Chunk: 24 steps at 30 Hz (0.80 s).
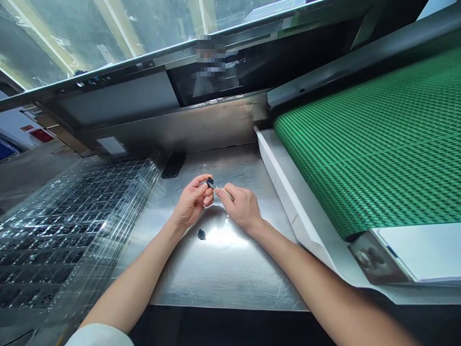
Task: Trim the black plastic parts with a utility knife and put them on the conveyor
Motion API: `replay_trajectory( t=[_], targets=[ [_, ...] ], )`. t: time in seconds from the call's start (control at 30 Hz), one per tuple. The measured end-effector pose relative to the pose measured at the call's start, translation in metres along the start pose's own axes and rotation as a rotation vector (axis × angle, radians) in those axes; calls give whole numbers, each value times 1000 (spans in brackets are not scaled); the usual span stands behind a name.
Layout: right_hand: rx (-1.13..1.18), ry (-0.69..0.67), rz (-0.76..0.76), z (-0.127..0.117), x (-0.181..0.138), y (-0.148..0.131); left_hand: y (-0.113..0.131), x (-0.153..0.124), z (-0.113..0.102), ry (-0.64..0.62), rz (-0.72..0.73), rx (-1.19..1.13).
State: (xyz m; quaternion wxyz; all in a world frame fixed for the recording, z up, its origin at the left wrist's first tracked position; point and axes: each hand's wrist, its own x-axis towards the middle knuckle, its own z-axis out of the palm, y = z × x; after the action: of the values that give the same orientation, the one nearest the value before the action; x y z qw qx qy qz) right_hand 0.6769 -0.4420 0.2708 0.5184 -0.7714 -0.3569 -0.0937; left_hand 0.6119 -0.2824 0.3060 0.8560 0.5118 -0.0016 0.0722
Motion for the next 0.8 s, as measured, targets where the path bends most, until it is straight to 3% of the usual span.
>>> replay_trajectory(
  t=[0.8],
  targets=[
    [49,34,33,-2,2,-2,1,-1,2,5,-5,-9]
  ],
)
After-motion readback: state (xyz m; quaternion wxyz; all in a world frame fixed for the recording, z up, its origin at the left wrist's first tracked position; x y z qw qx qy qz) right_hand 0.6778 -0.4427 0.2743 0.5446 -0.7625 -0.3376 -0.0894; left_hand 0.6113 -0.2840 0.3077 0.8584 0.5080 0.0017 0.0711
